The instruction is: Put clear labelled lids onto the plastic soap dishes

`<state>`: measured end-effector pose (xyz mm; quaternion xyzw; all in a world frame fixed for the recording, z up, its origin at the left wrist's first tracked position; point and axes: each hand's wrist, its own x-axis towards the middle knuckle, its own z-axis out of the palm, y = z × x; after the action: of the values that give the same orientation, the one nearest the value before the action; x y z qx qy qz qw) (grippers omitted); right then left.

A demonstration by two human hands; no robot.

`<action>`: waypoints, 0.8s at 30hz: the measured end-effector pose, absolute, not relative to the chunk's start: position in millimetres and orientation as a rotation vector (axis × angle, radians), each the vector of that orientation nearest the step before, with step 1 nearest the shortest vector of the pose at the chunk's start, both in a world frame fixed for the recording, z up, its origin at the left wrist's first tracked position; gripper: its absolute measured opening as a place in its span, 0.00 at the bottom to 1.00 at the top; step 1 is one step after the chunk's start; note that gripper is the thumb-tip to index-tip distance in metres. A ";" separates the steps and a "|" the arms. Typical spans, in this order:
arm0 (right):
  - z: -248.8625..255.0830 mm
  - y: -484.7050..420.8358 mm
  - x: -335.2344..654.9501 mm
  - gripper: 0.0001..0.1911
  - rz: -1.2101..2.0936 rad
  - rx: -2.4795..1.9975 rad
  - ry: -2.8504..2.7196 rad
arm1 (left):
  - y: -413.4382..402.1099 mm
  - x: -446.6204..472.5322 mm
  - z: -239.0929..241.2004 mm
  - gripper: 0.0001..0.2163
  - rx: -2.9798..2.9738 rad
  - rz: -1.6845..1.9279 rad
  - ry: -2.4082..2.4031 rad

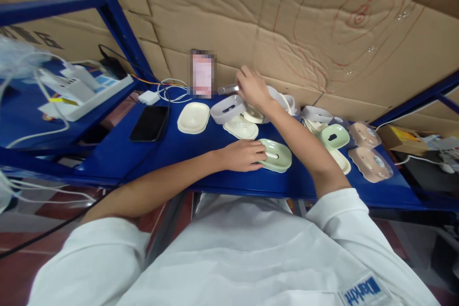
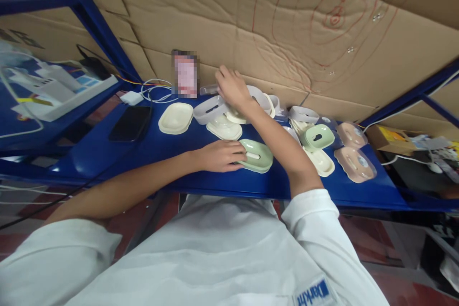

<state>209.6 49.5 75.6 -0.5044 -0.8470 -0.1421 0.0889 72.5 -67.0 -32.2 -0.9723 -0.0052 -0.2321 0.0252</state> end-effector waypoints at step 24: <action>-30.5 -198.1 334.6 0.21 0.029 -1.215 -2.314 | -54.1 65.1 -28.6 0.24 -3.102 -0.910 -0.108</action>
<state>334.6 -198.1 -30.5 -0.4487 -0.8547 0.0108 0.2608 65.1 -54.1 -28.6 -0.9580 -0.0334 -0.2810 -0.0466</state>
